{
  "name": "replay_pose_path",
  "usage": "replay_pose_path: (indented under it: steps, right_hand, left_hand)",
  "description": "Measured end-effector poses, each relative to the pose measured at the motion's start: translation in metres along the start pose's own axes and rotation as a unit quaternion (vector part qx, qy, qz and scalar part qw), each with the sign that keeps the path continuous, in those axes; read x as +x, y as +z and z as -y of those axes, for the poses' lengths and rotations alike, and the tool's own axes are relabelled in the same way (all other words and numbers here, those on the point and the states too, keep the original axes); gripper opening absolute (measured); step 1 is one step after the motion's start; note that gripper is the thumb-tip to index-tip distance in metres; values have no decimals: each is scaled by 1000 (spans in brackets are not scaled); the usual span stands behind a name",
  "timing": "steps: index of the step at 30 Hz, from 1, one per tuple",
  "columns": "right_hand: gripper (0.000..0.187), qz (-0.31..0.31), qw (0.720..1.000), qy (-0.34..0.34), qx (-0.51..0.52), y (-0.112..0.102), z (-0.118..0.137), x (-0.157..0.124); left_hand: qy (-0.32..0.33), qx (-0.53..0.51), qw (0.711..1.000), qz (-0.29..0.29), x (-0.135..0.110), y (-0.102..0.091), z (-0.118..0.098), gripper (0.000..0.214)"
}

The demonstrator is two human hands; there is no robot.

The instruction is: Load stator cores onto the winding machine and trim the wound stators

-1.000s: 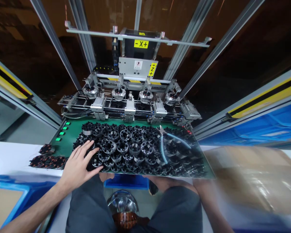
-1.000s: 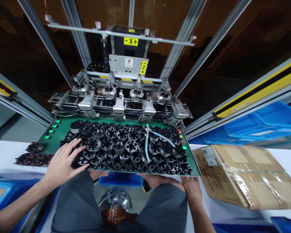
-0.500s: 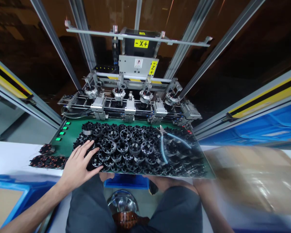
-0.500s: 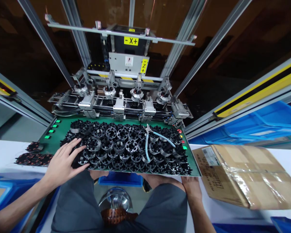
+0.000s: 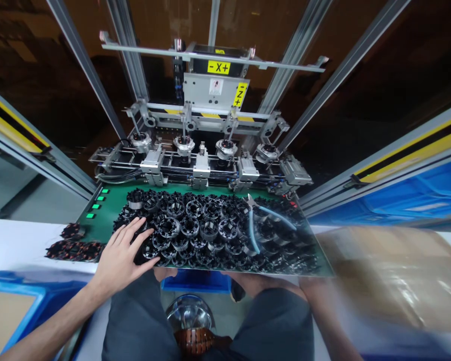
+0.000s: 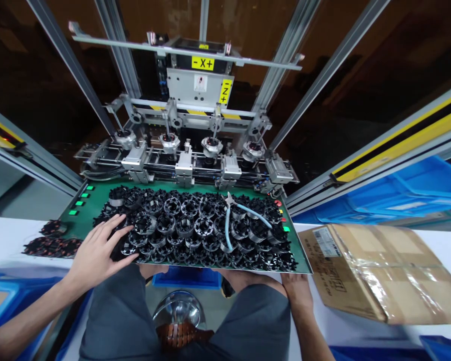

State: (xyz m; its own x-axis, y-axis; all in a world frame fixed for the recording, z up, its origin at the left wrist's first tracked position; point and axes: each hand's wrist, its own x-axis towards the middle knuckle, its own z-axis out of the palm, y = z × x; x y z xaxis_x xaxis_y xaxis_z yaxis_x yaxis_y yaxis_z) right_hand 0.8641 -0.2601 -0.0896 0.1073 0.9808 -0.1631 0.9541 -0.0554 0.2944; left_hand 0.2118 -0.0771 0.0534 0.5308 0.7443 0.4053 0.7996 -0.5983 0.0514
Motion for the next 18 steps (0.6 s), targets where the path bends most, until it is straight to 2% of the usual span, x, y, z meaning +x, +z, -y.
replay_pose_path:
  steps: [4, 9, 18]
  right_hand:
    - [14, -6, 1000, 13, -2, 2, 1, 0]
    - [19, 15, 999, 28, -2, 0, 2, -1]
    - [21, -9, 999, 34, -12, -6, 6, 3]
  left_hand:
    - [4, 1, 1000, -2, 0, 0, 1, 60]
    - [8, -2, 1000, -2, 1, 0, 1, 61]
    - [6, -3, 1000, 0, 0, 1, 2, 61]
